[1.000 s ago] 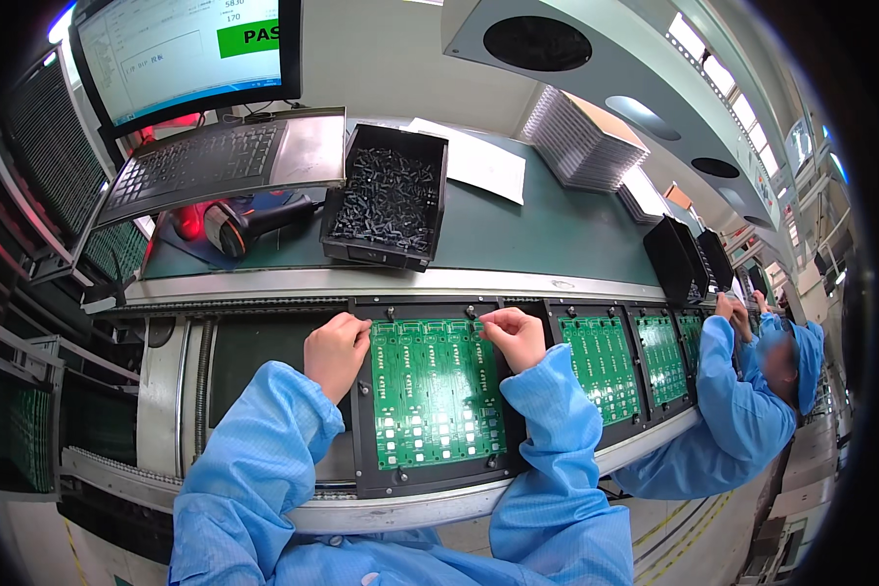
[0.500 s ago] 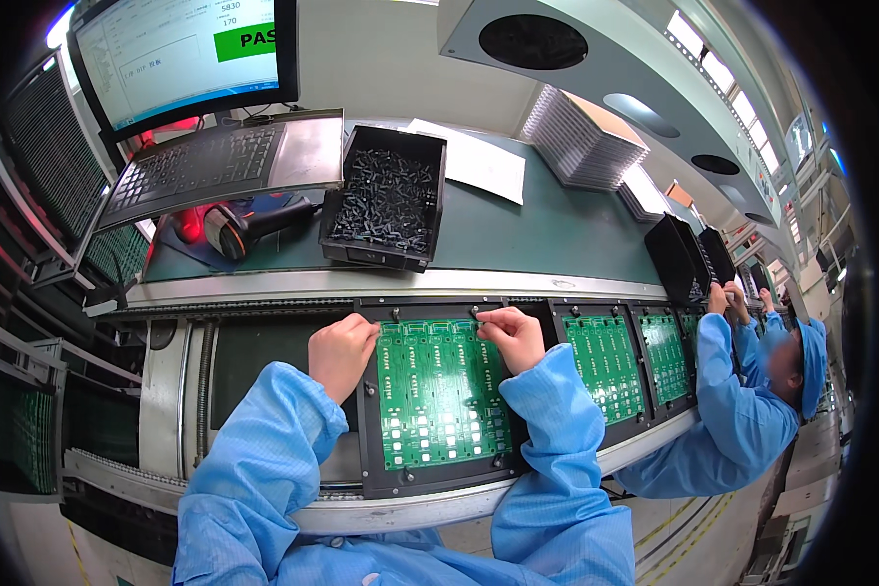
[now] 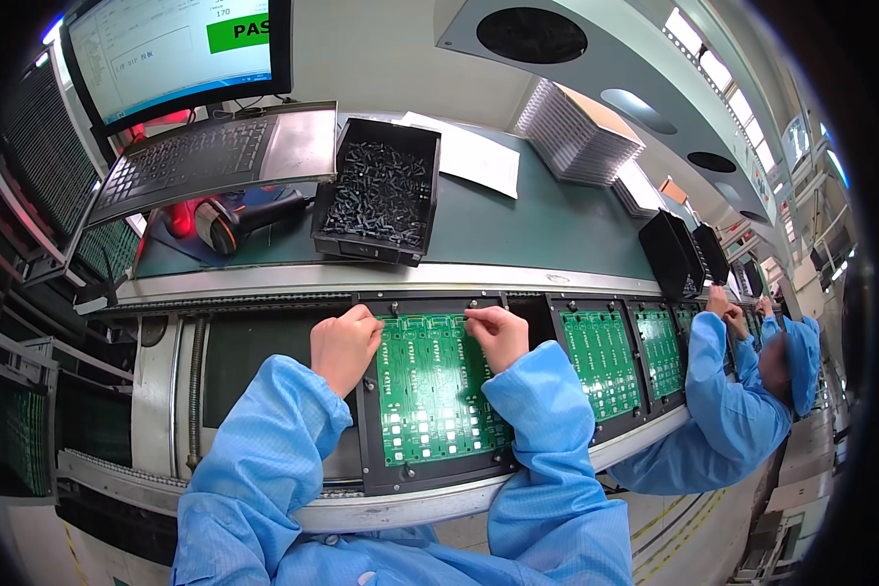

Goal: Scan circuit boards and place small components at an assembly station.

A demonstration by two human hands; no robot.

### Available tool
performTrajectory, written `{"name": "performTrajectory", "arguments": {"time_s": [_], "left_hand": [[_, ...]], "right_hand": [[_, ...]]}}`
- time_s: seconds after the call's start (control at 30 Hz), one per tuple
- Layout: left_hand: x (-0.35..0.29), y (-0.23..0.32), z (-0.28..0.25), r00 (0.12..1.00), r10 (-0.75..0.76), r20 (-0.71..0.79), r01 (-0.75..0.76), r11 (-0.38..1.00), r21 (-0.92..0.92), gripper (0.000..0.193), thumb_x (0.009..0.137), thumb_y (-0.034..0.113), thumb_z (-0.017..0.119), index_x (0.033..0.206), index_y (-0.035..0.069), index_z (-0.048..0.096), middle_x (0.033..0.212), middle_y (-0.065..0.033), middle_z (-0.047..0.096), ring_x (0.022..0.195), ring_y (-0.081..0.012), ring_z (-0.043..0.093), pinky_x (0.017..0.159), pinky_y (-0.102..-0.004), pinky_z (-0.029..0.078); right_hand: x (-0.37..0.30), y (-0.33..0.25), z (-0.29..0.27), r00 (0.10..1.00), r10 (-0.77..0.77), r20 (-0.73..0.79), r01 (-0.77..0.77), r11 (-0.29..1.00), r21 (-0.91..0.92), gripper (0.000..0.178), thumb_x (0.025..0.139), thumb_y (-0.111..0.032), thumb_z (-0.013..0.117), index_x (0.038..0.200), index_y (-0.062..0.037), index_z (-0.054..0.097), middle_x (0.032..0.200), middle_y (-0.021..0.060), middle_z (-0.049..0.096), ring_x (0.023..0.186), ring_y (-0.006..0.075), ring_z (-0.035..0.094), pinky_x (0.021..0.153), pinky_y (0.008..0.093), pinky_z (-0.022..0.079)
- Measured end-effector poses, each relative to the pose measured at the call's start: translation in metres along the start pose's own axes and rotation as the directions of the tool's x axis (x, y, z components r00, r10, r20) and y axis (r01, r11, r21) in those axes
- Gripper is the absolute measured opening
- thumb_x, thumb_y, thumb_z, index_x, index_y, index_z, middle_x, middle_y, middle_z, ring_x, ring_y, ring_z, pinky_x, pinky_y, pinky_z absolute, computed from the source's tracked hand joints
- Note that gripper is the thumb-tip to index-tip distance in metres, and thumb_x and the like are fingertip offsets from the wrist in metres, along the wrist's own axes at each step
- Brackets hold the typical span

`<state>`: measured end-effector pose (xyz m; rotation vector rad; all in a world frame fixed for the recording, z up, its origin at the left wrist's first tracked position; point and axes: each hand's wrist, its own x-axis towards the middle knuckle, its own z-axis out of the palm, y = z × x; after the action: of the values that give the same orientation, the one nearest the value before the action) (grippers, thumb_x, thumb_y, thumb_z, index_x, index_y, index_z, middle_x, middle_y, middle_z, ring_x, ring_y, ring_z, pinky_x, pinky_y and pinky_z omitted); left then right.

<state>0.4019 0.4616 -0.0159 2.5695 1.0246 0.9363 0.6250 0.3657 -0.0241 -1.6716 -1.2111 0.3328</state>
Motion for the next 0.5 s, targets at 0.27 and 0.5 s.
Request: {"name": "performTrajectory", "arguments": {"time_s": [0.27, 0.5], "left_hand": [[0.000, -0.003, 0.003, 0.999, 0.019, -0.034, -0.020, 0.999, -0.028, 0.006, 0.074, 0.014, 0.063, 0.073, 0.009, 0.067, 0.073, -0.0025, 0.059, 0.062, -0.0224, 0.059, 0.054, -0.0328, 0.047], [0.037, 0.019, -0.024, 0.991, -0.026, -0.133, -0.020, 0.942, -0.335, 0.014, 0.078, 0.017, 0.062, 0.073, 0.004, 0.065, 0.065, -0.0051, 0.052, 0.054, -0.0214, 0.054, 0.050, -0.0300, 0.043]], "right_hand": [[-0.003, -0.005, 0.013, 0.970, -0.237, -0.061, 0.214, 0.941, -0.263, 0.010, 0.071, -0.002, 0.065, 0.082, -0.0037, 0.065, 0.079, 0.0055, 0.063, 0.063, 0.0169, 0.062, 0.059, 0.0248, 0.050], [-0.003, -0.008, 0.005, 0.980, -0.196, -0.044, 0.174, 0.936, -0.307, 0.011, 0.071, 0.000, 0.065, 0.082, -0.0029, 0.065, 0.083, 0.0075, 0.063, 0.069, 0.0181, 0.063, 0.061, 0.0257, 0.053]]}}
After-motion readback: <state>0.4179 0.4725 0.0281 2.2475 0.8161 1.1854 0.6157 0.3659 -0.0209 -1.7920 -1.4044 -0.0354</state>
